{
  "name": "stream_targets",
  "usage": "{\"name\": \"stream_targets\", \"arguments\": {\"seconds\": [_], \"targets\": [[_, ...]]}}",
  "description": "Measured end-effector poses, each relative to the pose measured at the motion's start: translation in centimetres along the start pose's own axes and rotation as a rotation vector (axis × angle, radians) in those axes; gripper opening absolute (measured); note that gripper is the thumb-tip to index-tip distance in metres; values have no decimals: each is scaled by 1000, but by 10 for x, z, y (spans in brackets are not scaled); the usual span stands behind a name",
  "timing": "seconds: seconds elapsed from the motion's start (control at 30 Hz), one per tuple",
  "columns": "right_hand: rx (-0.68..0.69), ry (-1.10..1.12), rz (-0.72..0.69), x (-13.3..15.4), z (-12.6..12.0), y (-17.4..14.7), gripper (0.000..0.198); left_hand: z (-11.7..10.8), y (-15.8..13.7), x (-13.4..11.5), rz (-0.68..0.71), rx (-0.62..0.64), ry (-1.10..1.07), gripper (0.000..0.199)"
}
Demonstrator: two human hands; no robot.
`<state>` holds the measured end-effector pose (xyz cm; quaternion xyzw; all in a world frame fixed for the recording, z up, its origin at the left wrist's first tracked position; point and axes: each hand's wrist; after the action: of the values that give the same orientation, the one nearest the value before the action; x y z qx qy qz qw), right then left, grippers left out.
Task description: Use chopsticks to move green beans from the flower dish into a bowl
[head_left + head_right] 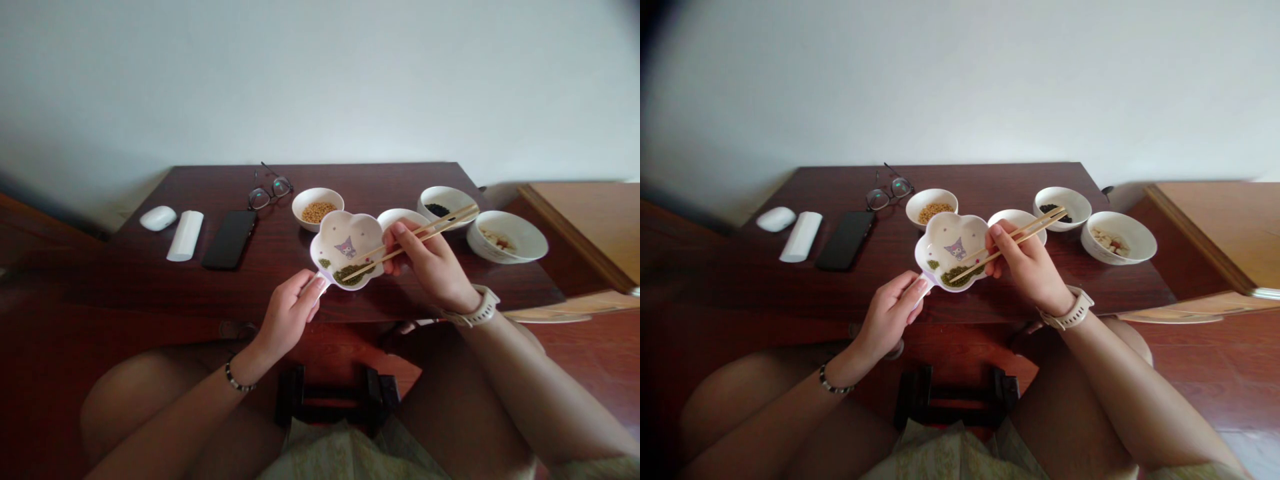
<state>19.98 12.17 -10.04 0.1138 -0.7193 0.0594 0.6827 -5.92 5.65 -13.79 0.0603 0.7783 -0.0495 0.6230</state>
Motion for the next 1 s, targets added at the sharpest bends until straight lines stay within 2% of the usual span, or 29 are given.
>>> {"name": "stream_targets", "arguments": {"seconds": [0.13, 0.5, 0.77, 1.0], "targets": [[14, -17, -1, 0, 2, 0, 44, 0, 0, 0, 0, -1, 7, 44], [-62, 29, 18, -10, 7, 3, 44, 0, 0, 1, -2, -5, 2, 43], [-130, 62, -4, 0, -3, 2, 43, 0, 0, 3, 2, -4, -5, 43], [-44, 32, 66, 3, -9, 1, 42, 0, 0, 1, 1, -11, 7, 44]]}}
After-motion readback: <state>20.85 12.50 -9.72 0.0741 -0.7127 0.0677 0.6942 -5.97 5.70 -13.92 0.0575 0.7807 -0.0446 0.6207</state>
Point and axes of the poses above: each hand's wrist, its own y-axis towards the middle knuckle, its own z-axis out of the palm, x = y × z, and after that the axes turned 3 degrees about z, right-handed
